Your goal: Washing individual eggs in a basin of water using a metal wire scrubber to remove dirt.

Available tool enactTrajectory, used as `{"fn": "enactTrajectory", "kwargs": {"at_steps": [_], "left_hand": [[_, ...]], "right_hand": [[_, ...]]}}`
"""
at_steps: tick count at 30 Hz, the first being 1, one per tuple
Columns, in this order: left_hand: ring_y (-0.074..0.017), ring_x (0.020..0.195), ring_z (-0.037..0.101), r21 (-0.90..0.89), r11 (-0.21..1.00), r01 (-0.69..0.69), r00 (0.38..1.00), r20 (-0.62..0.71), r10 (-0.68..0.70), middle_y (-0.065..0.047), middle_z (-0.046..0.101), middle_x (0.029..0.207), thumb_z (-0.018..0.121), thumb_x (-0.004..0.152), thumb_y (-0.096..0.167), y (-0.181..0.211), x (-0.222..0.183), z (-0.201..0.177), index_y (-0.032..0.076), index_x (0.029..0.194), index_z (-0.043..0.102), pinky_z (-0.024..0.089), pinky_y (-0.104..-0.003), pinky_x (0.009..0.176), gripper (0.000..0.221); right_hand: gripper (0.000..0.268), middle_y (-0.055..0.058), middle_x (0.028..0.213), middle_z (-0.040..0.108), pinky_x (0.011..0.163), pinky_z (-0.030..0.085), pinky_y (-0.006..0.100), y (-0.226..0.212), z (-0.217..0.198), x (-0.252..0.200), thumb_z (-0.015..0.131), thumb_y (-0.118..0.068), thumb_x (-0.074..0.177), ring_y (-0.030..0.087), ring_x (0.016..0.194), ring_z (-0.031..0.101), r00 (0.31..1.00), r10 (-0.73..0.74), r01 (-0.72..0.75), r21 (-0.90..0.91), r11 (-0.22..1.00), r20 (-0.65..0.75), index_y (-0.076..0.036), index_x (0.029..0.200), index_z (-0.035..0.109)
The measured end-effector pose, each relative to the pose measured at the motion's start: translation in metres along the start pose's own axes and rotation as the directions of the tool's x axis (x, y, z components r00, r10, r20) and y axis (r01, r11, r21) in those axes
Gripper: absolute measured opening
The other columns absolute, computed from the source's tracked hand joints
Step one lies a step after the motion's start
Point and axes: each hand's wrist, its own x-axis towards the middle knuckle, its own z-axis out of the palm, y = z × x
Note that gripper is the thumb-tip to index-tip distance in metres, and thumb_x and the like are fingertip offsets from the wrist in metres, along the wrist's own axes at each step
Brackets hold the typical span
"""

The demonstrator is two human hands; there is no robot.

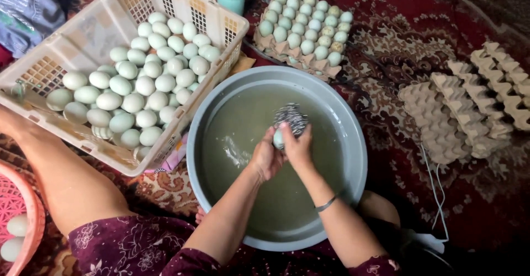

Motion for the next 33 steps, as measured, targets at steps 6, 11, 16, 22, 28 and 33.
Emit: {"fn": "enactTrajectory", "kwargs": {"at_steps": [6, 11, 16, 22, 28, 33], "left_hand": [[-0.0296, 0.069, 0.069, -0.026, 0.999, 0.019, 0.999, 0.039, -0.018, -0.011, 0.074, 0.094, 0.038, 0.107, 0.041, -0.014, 0.018, -0.019, 0.017, 0.106, 0.068, 0.060, -0.040, 0.057, 0.038], [-0.0219, 0.060, 0.066, -0.005, 1.000, 0.014, 0.998, 0.062, -0.014, -0.005, 0.071, 0.082, 0.037, 0.109, 0.046, 0.000, -0.002, -0.001, 0.021, 0.106, 0.065, 0.059, -0.033, 0.050, 0.038], [-0.0271, 0.064, 0.068, -0.024, 0.999, 0.021, 0.999, 0.032, -0.020, -0.011, 0.075, 0.086, 0.044, 0.107, 0.044, 0.004, -0.017, 0.010, 0.020, 0.102, 0.069, 0.059, -0.037, 0.054, 0.035], [-0.0260, 0.065, 0.066, -0.008, 1.000, -0.007, 1.000, -0.008, 0.007, -0.012, 0.071, 0.083, 0.049, 0.105, 0.048, 0.009, -0.025, 0.023, 0.015, 0.101, 0.068, 0.059, -0.038, 0.058, 0.038], [-0.0139, 0.050, 0.061, 0.176, 0.979, -0.107, 0.993, -0.030, 0.114, -0.007, 0.067, 0.072, 0.037, 0.109, 0.041, -0.003, 0.002, 0.002, 0.009, 0.121, 0.064, 0.055, -0.022, 0.039, 0.044], [-0.0405, 0.113, 0.063, 0.942, 0.079, -0.327, 0.853, 0.258, 0.453, -0.016, 0.058, 0.116, 0.045, 0.106, 0.046, -0.005, 0.009, -0.012, 0.021, 0.130, 0.049, 0.053, -0.051, 0.097, 0.035]], "right_hand": [[0.074, 0.023, 0.108, 0.066, 0.076, 0.059, 0.050, -0.025, -0.003, -0.019, 0.088, -0.035, 0.076, 0.044, 0.098, 0.068, 0.952, -0.306, 0.307, -0.106, 0.946, 0.019, -0.004, 0.135, 0.056], [0.094, 0.041, 0.126, 0.057, 0.070, 0.055, 0.056, 0.016, 0.002, 0.006, 0.077, -0.048, 0.088, 0.050, 0.092, 0.066, 0.983, 0.184, -0.184, 0.011, 0.983, -0.013, 0.011, 0.146, 0.033], [0.070, 0.027, 0.104, 0.066, 0.076, 0.056, 0.051, -0.017, -0.001, -0.013, 0.088, -0.032, 0.079, 0.048, 0.097, 0.068, 0.927, -0.375, 0.370, -0.119, 0.921, -0.015, 0.002, 0.132, 0.056], [0.070, 0.031, 0.104, 0.066, 0.075, 0.057, 0.051, -0.012, 0.000, -0.014, 0.085, -0.025, 0.082, 0.048, 0.096, 0.068, 0.905, -0.418, 0.418, -0.025, 0.908, -0.071, 0.006, 0.134, 0.050], [0.076, 0.042, 0.131, 0.055, 0.111, 0.038, 0.056, 0.008, -0.015, 0.014, 0.080, -0.041, 0.092, 0.051, 0.131, 0.051, 0.998, 0.004, -0.007, -0.054, 0.999, -0.060, 0.015, 0.133, 0.049], [0.070, 0.022, 0.145, 0.056, 0.116, 0.040, 0.055, -0.003, -0.029, 0.026, 0.072, -0.026, 0.093, 0.043, 0.136, 0.051, 0.949, 0.220, -0.082, -0.494, 0.866, 0.228, -0.024, 0.153, 0.035]]}}
